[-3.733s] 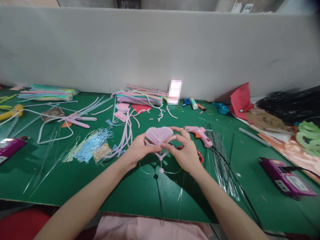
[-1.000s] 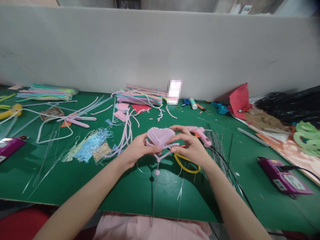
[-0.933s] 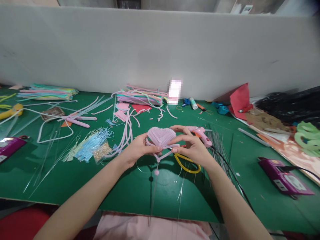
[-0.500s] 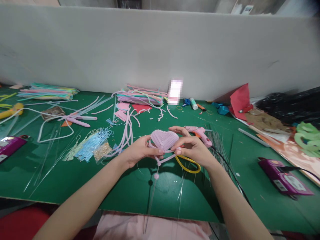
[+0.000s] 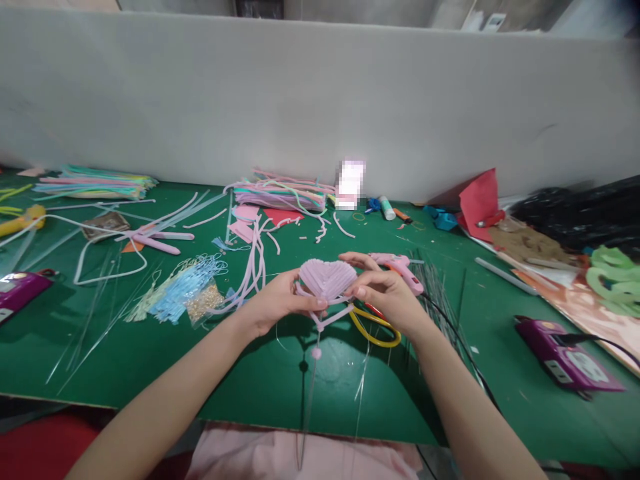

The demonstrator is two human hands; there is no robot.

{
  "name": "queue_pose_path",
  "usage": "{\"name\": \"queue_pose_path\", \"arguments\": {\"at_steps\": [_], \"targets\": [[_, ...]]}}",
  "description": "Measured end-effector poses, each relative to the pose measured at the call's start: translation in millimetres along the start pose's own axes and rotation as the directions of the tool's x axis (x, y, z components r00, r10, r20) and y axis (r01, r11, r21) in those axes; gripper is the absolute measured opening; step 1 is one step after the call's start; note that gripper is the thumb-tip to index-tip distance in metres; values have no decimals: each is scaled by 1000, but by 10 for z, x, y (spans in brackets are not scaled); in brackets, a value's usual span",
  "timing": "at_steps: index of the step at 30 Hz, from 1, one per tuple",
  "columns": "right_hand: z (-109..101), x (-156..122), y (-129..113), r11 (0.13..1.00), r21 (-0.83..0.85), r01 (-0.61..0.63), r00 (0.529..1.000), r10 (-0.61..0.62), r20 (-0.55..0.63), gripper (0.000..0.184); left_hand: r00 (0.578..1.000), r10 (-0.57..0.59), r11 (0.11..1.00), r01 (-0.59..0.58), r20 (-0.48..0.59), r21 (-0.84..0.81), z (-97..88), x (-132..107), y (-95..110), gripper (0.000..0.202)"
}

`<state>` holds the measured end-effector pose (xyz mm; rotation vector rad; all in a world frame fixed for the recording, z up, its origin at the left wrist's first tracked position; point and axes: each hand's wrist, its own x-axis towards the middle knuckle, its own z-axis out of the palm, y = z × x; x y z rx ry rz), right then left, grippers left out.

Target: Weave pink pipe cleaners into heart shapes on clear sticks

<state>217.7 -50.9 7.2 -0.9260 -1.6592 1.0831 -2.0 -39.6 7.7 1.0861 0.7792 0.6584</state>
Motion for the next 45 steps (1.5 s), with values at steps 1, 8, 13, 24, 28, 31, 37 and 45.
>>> {"name": "queue_pose_path", "arguments": {"at_steps": [1, 8, 13, 24, 28, 31, 37, 45], "targets": [[5, 1, 0, 1000, 13, -7, 1000, 7, -4, 19, 1000, 9, 1000, -9, 2, 1, 3, -2, 1, 53], [16, -3, 44, 990, 135, -30, 999, 32, -14, 24, 997, 47, 998, -45, -54, 40, -15, 5, -4, 54], [6, -17, 56, 958, 286, -23, 991, 60, -123, 27, 993, 54, 997, -48, -107, 59, -44, 20, -9, 53], [168, -43, -72, 949, -310, 49, 999, -43, 24, 16, 993, 87, 993, -80, -80, 86, -24, 9, -17, 55], [189, -52, -59, 906, -415, 78, 996, -87, -2, 11, 992, 94, 990, -85, -82, 109, -17, 18, -28, 53], [192, -43, -37, 897, -438, 66, 994, -96, -46, 8, 989, 99, 988, -84, -113, 131, -5, 21, -26, 53], [210, -33, -24, 877, -478, 54, 983, -132, -131, 9, 952, 232, 946, -172, -199, 276, 16, 17, -13, 52], [257, -35, 19, 851, -520, 80, 977, -171, -130, 9, 952, 242, 942, -184, -189, 281, 37, 26, -45, 49]]}}
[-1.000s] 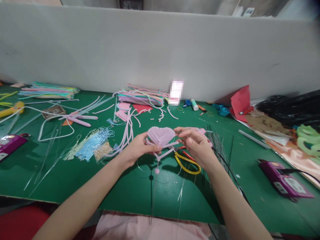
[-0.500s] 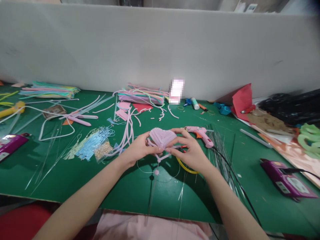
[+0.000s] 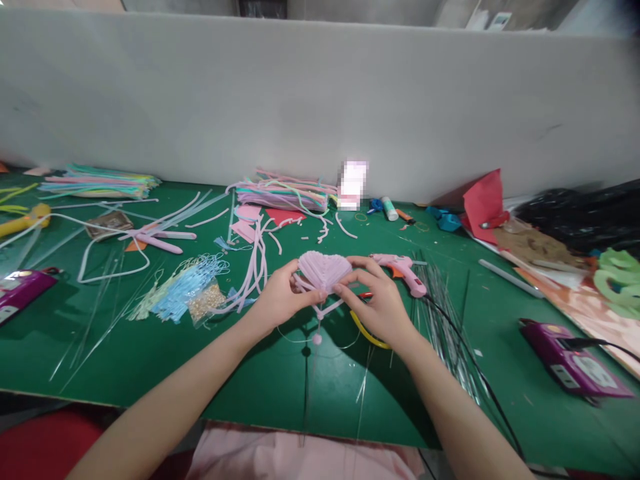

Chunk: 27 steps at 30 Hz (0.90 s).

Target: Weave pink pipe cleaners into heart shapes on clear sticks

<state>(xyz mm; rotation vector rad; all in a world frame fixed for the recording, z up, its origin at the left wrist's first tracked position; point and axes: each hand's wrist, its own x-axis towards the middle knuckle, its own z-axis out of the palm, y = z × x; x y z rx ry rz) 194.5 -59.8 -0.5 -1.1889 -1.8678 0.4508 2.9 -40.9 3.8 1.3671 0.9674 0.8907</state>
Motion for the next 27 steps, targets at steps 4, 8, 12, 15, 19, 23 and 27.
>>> {"name": "queue_pose_path", "arguments": {"at_steps": [4, 8, 12, 15, 19, 23, 27], "targets": [[68, 6, -24, 940, 299, -166, 979, 193, -64, 20, 1000, 11, 1000, -12, -21, -26, 2, -3, 4, 50], [146, 13, -71, 520, 722, -457, 830, 542, 135, 51, 997, 34, 998, -38, -65, -59, 8, -7, 26, 47], [212, 4, -83, 465, 658, -592, 794, 476, 378, 36, 993, 42, 999, -45, -110, -19, 37, -8, 52, 39], [241, -3, -63, 579, 610, -541, 834, 465, 297, 30, 992, 35, 999, -36, -119, -2, 63, -5, 61, 36], [212, 4, -27, 586, 616, -526, 834, 499, 236, 30, 993, -10, 1000, 10, -114, 5, 32, 4, 66, 41], [150, 20, -16, 553, 621, -555, 807, 539, 241, 29, 993, 18, 995, -6, -116, 95, -63, 15, 86, 31], [153, 20, -14, 543, 586, -602, 790, 513, 337, 29, 990, 80, 991, -66, -115, 118, -104, 21, 104, 29]]}}
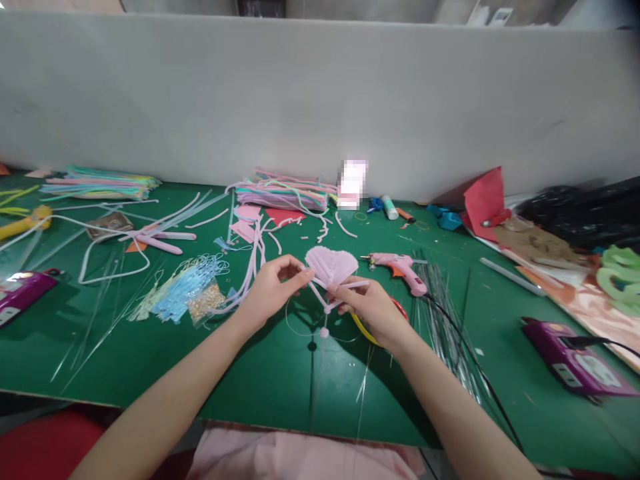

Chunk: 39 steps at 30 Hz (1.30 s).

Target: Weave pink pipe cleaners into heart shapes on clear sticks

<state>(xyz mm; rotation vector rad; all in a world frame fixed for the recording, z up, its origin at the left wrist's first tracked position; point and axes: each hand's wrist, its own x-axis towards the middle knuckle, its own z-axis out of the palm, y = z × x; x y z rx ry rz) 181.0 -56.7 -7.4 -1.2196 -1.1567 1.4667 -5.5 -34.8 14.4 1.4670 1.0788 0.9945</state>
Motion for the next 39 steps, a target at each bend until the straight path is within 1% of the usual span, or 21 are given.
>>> {"name": "queue_pose_path", "arguments": {"at_steps": [3, 6, 10, 13, 15, 17, 19, 21, 25, 28, 31, 33, 36, 37, 39], "targets": [[25, 2, 34, 1000, 3, -20, 999, 19, 43, 29, 998, 49, 998, -47, -38, 45, -1, 8, -15, 27], [51, -3, 55, 1000, 20, -18, 1000, 17, 26, 27, 988, 132, 979, -116, -86, 165, -13, 15, -35, 24], [60, -17, 22, 1000, 10, -23, 1000, 23, 9, 25, 974, 212, 945, -184, -80, 270, -45, 14, -14, 20], [35, -29, -34, 999, 9, -32, 999, 32, -9, 25, 962, 272, 913, -245, -37, 326, -79, 15, 18, 19], [7, -38, -66, 999, 2, -40, 999, 40, -23, 25, 948, 318, 887, -302, 12, 349, -105, 16, 30, 19], [-21, -48, -85, 998, -39, -57, 998, 58, 18, 26, 935, 343, 854, -350, 89, 384, -124, 9, 36, 18], [-42, -57, -89, 992, -99, -80, 992, 89, 91, 26, 924, 341, 813, -383, 174, 440, -132, -6, 41, 19], [-50, -64, -87, 986, -132, -105, 983, 123, 134, 25, 914, 333, 769, -406, 234, 494, -126, -24, 43, 25], [-53, -68, -91, 982, -138, -128, 982, 145, 122, 25, 882, 370, 678, -472, 293, 563, -104, -42, 26, 37], [-74, -62, -93, 981, -149, -123, 981, 143, 131, 27, 855, 413, 606, -515, 314, 606, -99, -35, -1, 37], [-104, -51, -80, 979, -176, -101, 978, 131, 164, 28, 842, 434, 566, -532, 322, 630, -100, -29, -18, 40], [-115, -43, -64, 978, -185, -94, 975, 128, 182, 27, 830, 442, 547, -550, 339, 631, -97, -32, -20, 32], [-113, -32, -37, 978, -183, -104, 970, 140, 197, 27, 803, 455, 517, -590, 385, 620, -83, -43, -20, 10], [-111, -29, -28, 977, -181, -109, 969, 145, 201, 26, 796, 455, 509, -601, 399, 616, -76, -46, -22, 6], [-105, -25, -14, 978, -174, -119, 966, 154, 208, 26, 783, 456, 497, -618, 423, 609, -64, -51, -30, 5]]}}
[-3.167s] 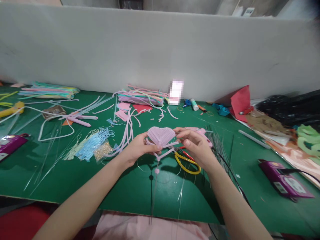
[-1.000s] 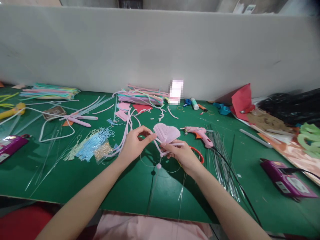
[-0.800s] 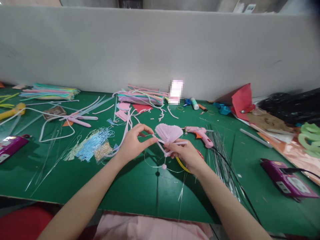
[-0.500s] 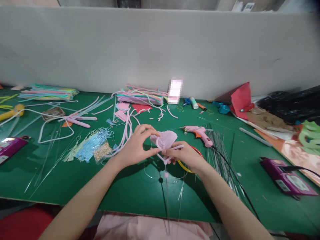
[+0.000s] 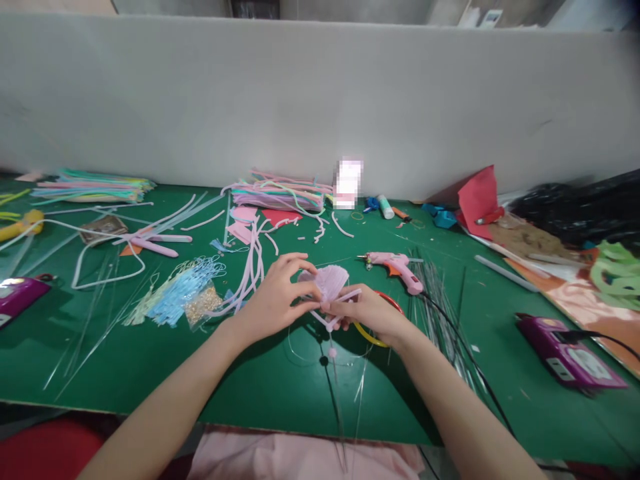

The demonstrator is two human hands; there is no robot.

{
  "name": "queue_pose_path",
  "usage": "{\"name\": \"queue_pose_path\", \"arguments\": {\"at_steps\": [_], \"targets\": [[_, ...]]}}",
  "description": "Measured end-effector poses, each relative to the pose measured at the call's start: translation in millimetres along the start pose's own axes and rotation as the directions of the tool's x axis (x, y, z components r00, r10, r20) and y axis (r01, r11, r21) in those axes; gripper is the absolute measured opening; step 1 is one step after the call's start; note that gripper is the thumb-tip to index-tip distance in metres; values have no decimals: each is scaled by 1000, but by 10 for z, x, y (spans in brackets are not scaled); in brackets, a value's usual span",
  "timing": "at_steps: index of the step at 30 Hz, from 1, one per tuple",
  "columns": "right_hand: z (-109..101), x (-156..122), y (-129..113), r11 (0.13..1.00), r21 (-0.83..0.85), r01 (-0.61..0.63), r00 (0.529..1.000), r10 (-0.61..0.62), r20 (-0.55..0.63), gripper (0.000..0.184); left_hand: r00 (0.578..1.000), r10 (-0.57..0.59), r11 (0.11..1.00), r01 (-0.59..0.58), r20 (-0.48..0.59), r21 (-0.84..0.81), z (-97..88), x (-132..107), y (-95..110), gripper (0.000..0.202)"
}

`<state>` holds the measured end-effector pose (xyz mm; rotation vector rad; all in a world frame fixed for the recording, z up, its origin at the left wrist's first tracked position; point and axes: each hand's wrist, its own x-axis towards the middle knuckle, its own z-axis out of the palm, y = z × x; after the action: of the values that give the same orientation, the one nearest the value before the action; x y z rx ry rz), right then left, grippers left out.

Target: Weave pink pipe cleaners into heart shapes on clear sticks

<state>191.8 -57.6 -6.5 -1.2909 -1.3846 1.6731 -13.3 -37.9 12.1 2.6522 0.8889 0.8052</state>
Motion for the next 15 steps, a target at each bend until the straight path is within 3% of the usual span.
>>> {"name": "queue_pose_path", "arguments": {"at_steps": [10, 15], "targets": [[26, -18, -38, 1000, 20, 6, 1000, -7, 7, 21, 986, 50, 999, -50, 157, -5, -71, 20, 21, 11], [35, -12, -49, 998, 58, -21, 999, 19, 35, 21, 983, 48, 998, -41, 177, -42, -118, 29, 39, 13]]}}
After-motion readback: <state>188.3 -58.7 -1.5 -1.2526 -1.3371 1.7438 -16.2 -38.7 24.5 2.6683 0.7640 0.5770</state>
